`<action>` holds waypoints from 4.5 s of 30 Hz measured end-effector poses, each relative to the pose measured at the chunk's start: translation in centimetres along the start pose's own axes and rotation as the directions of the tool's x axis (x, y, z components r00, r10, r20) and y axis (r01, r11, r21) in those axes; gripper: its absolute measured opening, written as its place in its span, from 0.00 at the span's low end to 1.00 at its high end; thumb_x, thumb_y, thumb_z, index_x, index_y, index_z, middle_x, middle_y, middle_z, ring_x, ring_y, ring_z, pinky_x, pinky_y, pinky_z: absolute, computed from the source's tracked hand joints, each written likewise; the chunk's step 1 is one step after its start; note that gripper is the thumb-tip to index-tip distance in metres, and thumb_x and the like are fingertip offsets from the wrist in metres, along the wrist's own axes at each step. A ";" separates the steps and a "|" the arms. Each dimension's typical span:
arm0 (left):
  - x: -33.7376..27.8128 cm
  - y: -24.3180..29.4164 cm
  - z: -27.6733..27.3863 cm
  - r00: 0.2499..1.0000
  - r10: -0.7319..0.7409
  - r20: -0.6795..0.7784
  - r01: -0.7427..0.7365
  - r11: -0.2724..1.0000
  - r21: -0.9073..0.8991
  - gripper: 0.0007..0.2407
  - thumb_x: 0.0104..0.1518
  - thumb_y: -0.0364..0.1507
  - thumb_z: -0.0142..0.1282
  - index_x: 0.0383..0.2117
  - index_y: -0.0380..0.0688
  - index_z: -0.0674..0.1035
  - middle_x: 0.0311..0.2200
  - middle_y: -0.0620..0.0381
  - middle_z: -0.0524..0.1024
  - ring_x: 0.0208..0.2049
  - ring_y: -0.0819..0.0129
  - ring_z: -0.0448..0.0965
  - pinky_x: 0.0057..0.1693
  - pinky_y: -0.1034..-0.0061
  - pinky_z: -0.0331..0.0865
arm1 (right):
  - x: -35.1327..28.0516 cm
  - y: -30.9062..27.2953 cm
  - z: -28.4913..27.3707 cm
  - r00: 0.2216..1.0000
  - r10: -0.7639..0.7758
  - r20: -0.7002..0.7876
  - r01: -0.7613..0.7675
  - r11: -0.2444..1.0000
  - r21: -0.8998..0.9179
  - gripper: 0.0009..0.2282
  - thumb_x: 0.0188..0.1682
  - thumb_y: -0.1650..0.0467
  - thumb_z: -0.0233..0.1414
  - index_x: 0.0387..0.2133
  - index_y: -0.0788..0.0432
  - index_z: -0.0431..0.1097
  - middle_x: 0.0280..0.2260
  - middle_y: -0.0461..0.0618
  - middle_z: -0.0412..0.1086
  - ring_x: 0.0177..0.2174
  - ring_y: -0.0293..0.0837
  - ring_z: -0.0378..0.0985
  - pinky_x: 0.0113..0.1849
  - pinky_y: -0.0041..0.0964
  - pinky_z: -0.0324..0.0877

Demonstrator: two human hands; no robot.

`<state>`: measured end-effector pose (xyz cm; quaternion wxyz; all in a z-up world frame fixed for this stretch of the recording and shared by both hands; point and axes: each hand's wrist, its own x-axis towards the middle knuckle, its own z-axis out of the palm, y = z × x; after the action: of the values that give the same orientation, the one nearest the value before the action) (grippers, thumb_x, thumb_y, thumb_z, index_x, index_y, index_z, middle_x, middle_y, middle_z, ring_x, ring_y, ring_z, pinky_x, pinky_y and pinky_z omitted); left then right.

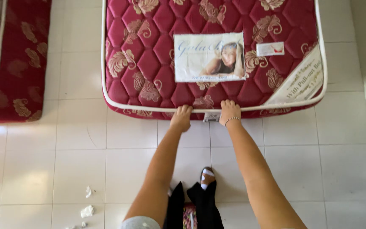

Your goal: The person spreads a white fitted sheet over a red patterned mattress, tucking the corners and smoothing the fabric. They then walk around the room to adjust the sheet on another mattress and return to the first one to continue smoothing the sheet.

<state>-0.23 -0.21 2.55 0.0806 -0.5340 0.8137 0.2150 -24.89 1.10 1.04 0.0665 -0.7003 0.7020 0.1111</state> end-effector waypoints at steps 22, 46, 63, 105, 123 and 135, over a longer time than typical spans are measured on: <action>-11.0 2.4 -18.7 0.962 -0.015 -0.274 -0.003 0.998 -0.064 0.37 0.57 0.31 0.55 0.73 0.55 0.47 0.74 0.54 0.47 0.75 0.60 0.40 0.73 0.44 0.30 | -8.9 2.8 -16.6 0.891 0.194 -0.410 0.046 0.860 0.508 0.19 0.44 0.69 0.61 0.51 0.58 0.71 0.61 0.58 0.63 0.61 0.60 0.59 0.60 0.54 0.57; -17.5 14.3 -31.2 0.773 -0.107 -0.625 -0.282 0.825 -0.490 0.27 0.59 0.34 0.59 0.66 0.47 0.64 0.66 0.50 0.65 0.68 0.57 0.61 0.70 0.42 0.37 | -15.3 3.7 -32.9 0.937 0.134 -0.323 0.299 0.175 0.938 0.22 0.52 0.72 0.53 0.61 0.60 0.61 0.57 0.55 0.68 0.47 0.42 0.77 0.49 0.35 0.74; -0.7 8.9 -39.8 0.827 -0.104 -0.552 -0.257 0.803 -0.537 0.22 0.58 0.32 0.58 0.61 0.51 0.71 0.60 0.53 0.73 0.64 0.59 0.69 0.70 0.43 0.41 | 4.4 5.3 -41.8 0.933 0.096 -0.348 0.337 0.119 0.934 0.21 0.53 0.72 0.52 0.61 0.59 0.60 0.55 0.56 0.70 0.47 0.44 0.78 0.46 0.36 0.75; 2.0 7.9 -38.9 0.811 -0.183 -0.556 -0.193 0.813 -0.550 0.20 0.57 0.31 0.58 0.58 0.49 0.74 0.57 0.57 0.76 0.61 0.62 0.71 0.70 0.44 0.41 | 6.2 3.1 -40.1 0.996 0.042 -0.077 0.074 0.053 0.996 0.20 0.53 0.71 0.52 0.60 0.52 0.63 0.48 0.47 0.75 0.37 0.38 0.77 0.30 0.30 0.72; 3.8 9.1 -43.3 0.789 -0.119 -0.602 -0.264 0.819 -0.509 0.20 0.57 0.30 0.58 0.58 0.49 0.73 0.58 0.56 0.75 0.63 0.63 0.70 0.70 0.44 0.40 | 7.7 5.0 -44.4 0.967 0.068 -0.247 0.226 0.223 0.948 0.19 0.53 0.70 0.53 0.59 0.54 0.65 0.48 0.49 0.76 0.44 0.39 0.81 0.45 0.35 0.77; 7.4 18.9 -43.2 0.830 0.261 -0.492 -0.496 0.749 -0.439 0.21 0.57 0.29 0.57 0.59 0.49 0.74 0.57 0.54 0.76 0.62 0.59 0.71 0.70 0.45 0.42 | -1.5 15.0 -37.7 0.869 0.443 -0.223 0.201 0.096 0.975 0.20 0.53 0.73 0.52 0.60 0.57 0.64 0.46 0.50 0.76 0.42 0.39 0.79 0.45 0.34 0.75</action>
<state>-16.14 -18.83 43.52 -0.2908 -0.3855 0.8081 0.3374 -37.51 -6.95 38.77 0.3344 -0.4120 0.6418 -0.5537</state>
